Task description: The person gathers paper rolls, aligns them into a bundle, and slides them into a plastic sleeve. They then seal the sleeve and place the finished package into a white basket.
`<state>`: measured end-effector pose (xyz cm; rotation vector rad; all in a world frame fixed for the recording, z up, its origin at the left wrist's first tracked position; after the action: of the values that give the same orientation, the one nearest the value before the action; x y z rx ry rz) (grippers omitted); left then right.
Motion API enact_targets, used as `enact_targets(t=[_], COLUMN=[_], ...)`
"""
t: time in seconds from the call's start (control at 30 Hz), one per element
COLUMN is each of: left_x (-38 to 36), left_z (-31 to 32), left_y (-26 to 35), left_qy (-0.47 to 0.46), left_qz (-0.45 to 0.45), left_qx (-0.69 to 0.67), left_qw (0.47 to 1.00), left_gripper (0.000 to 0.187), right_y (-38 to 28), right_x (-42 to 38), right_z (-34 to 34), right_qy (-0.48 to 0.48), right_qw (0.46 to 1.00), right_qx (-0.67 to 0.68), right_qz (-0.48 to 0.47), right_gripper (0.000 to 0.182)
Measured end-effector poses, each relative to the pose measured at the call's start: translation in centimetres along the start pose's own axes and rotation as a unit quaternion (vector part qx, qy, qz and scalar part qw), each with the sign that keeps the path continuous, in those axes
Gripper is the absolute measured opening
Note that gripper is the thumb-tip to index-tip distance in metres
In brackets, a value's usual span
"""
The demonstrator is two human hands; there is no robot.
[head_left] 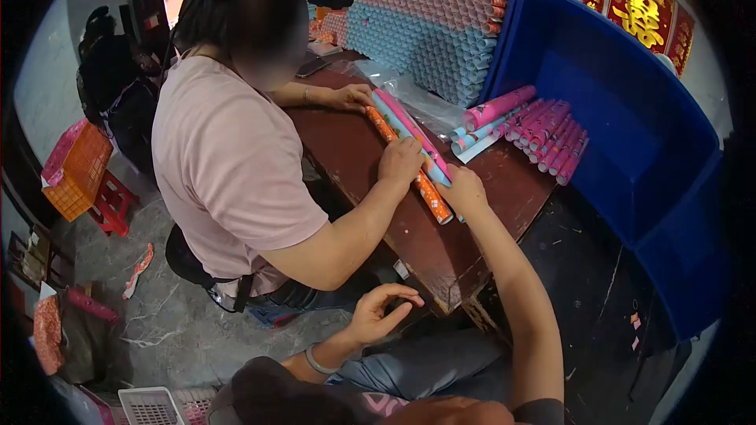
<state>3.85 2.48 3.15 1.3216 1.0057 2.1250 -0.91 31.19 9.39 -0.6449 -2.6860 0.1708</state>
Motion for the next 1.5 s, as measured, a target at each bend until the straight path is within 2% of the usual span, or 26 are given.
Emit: enact_targets(t=[0.2, 0.27, 0.3, 0.33, 0.4, 0.57, 0.7, 0.83, 0.93, 1.0, 1.03, 1.07, 1.13, 1.2, 1.27, 1.3, 1.37, 1.4, 1.43, 1.5], left_x=[0.0, 0.0, 0.0, -0.1, -0.1, 0.0, 1.7, 6.4, 11.5, 14.1, 15.6, 16.4, 17.4, 18.3, 19.0, 19.6, 20.2, 20.7, 21.0, 21.6], left_z=[0.1, 0.1, 0.0, 0.0, -0.1, -0.3, -0.9, -3.0, -5.0, -6.3, -6.4, -6.4, -6.6, -6.2, -4.7, -3.9, -2.1, -1.4, -0.8, 0.2], left_y=[-0.5, -0.5, -0.6, -0.7, -0.8, -0.7, -0.9, -1.2, -1.5, -3.3, -3.2, -3.5, -5.1, -6.0, -5.4, -5.3, -5.1, -4.9, -4.6, -4.5], left_qy=[0.005, 0.008, 0.009, 0.010, 0.012, 0.024, 0.026, 0.017, -0.073, -0.086, -0.104, -0.105, -0.139, -0.157, -0.248, -0.300, -0.341, -0.362, -0.367, -0.408], left_qz=[0.000, -0.003, 0.000, 0.002, 0.000, -0.007, 0.009, -0.019, 0.051, 0.087, 0.080, 0.084, 0.156, 0.137, 0.112, 0.126, 0.128, 0.151, 0.153, 0.107], left_qx=[-0.014, -0.016, -0.016, -0.016, -0.018, -0.038, 0.037, 0.216, 0.445, 0.514, 0.446, 0.449, 0.557, 0.568, 0.559, 0.569, 0.544, 0.564, 0.565, 0.544], left_qw=[1.000, 1.000, 1.000, 1.000, 1.000, 0.999, 0.999, 0.976, 0.891, 0.849, 0.885, 0.884, 0.804, 0.796, 0.784, 0.755, 0.756, 0.726, 0.723, 0.725], left_gripper=[0.025, 0.025, 0.025, 0.025, 0.025, 0.025, 0.023, 0.026, 0.035, 0.038, 0.048, 0.048, 0.057, 0.064, 0.065, 0.070, 0.077, 0.084, 0.084, 0.090], right_y=[-0.4, -0.9, -1.6, -2.3, -3.3, -3.3, -3.3, -4.1, -4.2, -4.1, -3.7, -3.0, -2.4, -1.6, -0.7, -0.1, 1.0, 1.4, 1.8, 2.5], right_x=[-0.4, -0.4, -0.6, -0.7, -0.8, 0.7, 0.9, 0.7, 0.2, -0.5, -1.2, -1.6, -2.6, -3.9, -5.4, -6.0, -7.1, -7.7, -8.1, -9.2], right_z=[0.0, 0.3, 0.0, -0.3, -1.1, -0.6, -0.3, -0.9, -1.4, -1.8, -1.7, -1.6, -2.1, -2.9, -3.8, -4.3, -4.9, -5.4, -5.8, -6.9], right_qy=[0.013, 0.026, 0.028, 0.027, -0.023, -0.067, -0.070, -0.089, -0.075, -0.067, -0.018, -0.013, -0.028, -0.032, -0.054, -0.051, -0.064, -0.063, -0.059, -0.088], right_qw=[1.000, 0.999, 0.999, 0.999, 1.000, 0.997, 0.997, 0.994, 0.996, 0.997, 1.000, 1.000, 0.999, 0.999, 0.998, 0.998, 0.997, 0.997, 0.997, 0.995], right_qx=[-0.004, 0.022, 0.019, 0.019, -0.018, -0.035, -0.020, -0.002, -0.002, 0.011, 0.015, 0.016, 0.015, 0.015, 0.010, 0.010, 0.026, 0.018, 0.020, 0.014], right_qz=[-0.011, -0.004, -0.007, -0.007, 0.005, 0.001, 0.030, 0.068, 0.051, 0.046, -0.004, -0.006, -0.022, -0.028, -0.035, -0.035, -0.035, -0.040, -0.037, -0.043], right_gripper=[0.056, 0.066, 0.077, 0.077, 0.080, 0.070, 0.063, 0.060, 0.057, 0.055, 0.053, 0.053, 0.052, 0.053, 0.055, 0.055, 0.056, 0.058, 0.058, 0.057])
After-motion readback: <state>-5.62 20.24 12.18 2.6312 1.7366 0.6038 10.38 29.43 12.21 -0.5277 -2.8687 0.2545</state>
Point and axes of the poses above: each hand's wrist, its own x-axis towards the middle knuckle, its own z-axis out of the palm, y = z × x, the point moved 1 cm from there along x, towards the middle knuckle, and after that the axes turned 2 degrees about -x, right-handed, at the moved point
